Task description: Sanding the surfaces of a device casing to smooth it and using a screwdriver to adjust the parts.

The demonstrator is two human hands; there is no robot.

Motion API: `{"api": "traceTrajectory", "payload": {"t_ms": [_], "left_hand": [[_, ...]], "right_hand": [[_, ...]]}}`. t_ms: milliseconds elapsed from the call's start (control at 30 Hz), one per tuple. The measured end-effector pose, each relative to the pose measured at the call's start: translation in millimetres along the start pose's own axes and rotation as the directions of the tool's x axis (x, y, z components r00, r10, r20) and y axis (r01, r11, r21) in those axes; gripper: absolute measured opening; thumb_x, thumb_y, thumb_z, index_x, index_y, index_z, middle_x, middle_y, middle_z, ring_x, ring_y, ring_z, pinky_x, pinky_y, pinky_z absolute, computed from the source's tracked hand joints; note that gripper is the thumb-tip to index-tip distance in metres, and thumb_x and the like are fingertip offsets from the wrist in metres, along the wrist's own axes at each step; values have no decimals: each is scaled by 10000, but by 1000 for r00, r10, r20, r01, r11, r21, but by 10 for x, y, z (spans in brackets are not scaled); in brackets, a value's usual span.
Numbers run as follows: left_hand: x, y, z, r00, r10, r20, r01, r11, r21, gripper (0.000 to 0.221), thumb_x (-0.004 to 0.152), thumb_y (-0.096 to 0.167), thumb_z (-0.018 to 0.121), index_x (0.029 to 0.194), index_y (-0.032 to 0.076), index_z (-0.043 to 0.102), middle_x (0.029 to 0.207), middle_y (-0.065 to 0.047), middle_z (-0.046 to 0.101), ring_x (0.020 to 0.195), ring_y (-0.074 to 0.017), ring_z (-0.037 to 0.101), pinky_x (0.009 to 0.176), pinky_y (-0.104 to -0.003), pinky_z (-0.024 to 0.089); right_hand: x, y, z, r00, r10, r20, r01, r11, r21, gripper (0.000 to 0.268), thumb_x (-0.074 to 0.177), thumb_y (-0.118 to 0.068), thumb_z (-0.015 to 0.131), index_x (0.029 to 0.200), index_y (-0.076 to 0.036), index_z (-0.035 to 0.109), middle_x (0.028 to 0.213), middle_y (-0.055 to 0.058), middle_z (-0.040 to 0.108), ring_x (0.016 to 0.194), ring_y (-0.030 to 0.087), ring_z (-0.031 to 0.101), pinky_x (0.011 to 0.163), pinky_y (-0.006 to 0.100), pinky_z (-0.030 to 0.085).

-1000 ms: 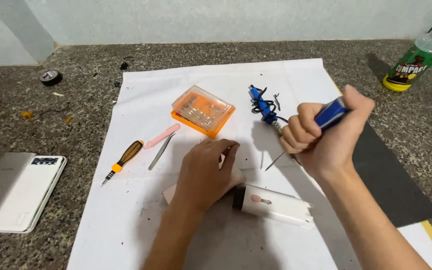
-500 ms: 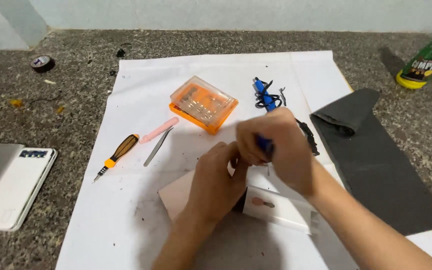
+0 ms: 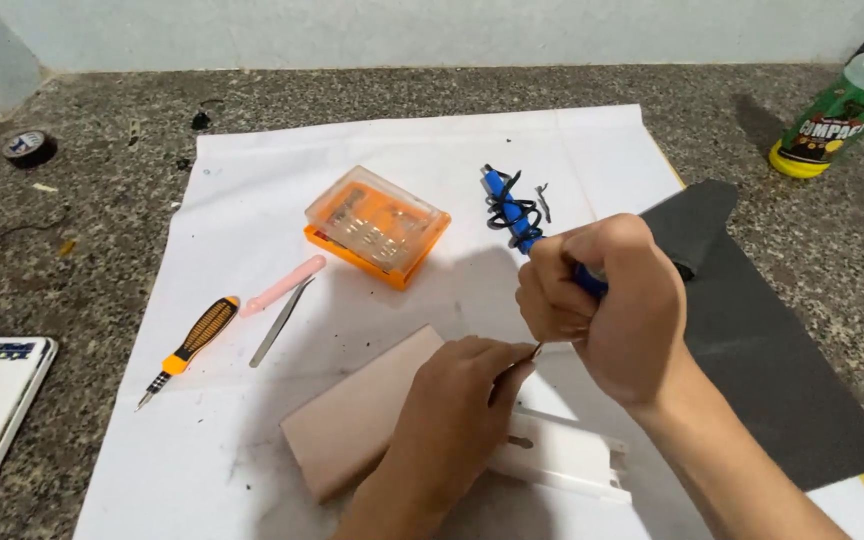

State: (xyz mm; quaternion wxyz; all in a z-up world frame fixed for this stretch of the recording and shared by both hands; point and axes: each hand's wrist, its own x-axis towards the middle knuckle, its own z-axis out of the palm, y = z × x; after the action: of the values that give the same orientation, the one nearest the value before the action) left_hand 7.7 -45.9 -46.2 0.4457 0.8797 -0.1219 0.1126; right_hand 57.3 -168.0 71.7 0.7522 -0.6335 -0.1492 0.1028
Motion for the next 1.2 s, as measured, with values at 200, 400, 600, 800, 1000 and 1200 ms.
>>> {"api": "traceTrajectory", "payload": {"t_ms": [200, 400, 600, 800, 1000, 1200], "left_hand": [[29, 30, 27, 997, -81, 7, 81, 997, 5, 226, 956, 223, 640, 1106, 134, 784, 930, -42, 803, 851, -267, 680, 772, -402, 518], [-4, 33, 17, 999, -23, -42, 22, 999, -24, 188, 953, 136, 622, 1022, 93, 791, 800, -59, 767, 736, -279, 640, 670, -396, 493], [15, 46, 15, 995, 92, -39, -89, 994, 58, 201, 1005, 149, 558, 933, 75, 730, 789, -87, 748, 696, -363, 623, 677, -439, 453], [56, 53, 99, 991, 137, -16, -129, 963, 236, 164, 1017, 191, 579, 996, 162, 740, 596, -96, 641, 532, -326, 551, 595, -432, 391], [52, 20, 96, 988, 151, -29, -139, 961, 240, 178, 1005, 258, 595, 1065, 217, 758, 603, -124, 598, 532, -373, 546, 578, -482, 424], [93, 21, 44, 999, 46, 3, -46, 983, 179, 210, 950, 190, 587, 1045, 268, 757, 696, -22, 692, 609, -271, 629, 616, -422, 478]], "right_hand": [[16, -12, -48, 998, 6, -59, -2, 998, 64, 327, 704, -269, 385, 481, -127, 193, 443, 58, 142, 496, 161, 81, 466, 367, 83], [16, 41, 74, 997, -51, 50, 50, 998, 31, 338, 754, -225, 410, 512, -145, 187, 492, 24, 122, 475, 138, 121, 464, 339, 109], [127, 84, 94, 997, 61, -46, -57, 996, 74, 283, 675, -195, 394, 472, -138, 205, 460, 38, 140, 433, 145, 123, 416, 340, 70], [-23, -83, -66, 986, 73, -151, -45, 982, 186, 341, 675, -337, 387, 462, -173, 179, 438, 8, 68, 429, 143, 7, 411, 359, 13], [-85, 59, -159, 996, -73, -48, 79, 987, 142, 378, 731, -447, 361, 493, -201, 200, 436, -7, 99, 421, 129, 37, 386, 346, 43], [-58, 44, -154, 995, 12, -100, 17, 958, 287, 337, 730, -329, 367, 476, -161, 223, 446, 18, 111, 461, 148, 23, 437, 365, 57]]}}
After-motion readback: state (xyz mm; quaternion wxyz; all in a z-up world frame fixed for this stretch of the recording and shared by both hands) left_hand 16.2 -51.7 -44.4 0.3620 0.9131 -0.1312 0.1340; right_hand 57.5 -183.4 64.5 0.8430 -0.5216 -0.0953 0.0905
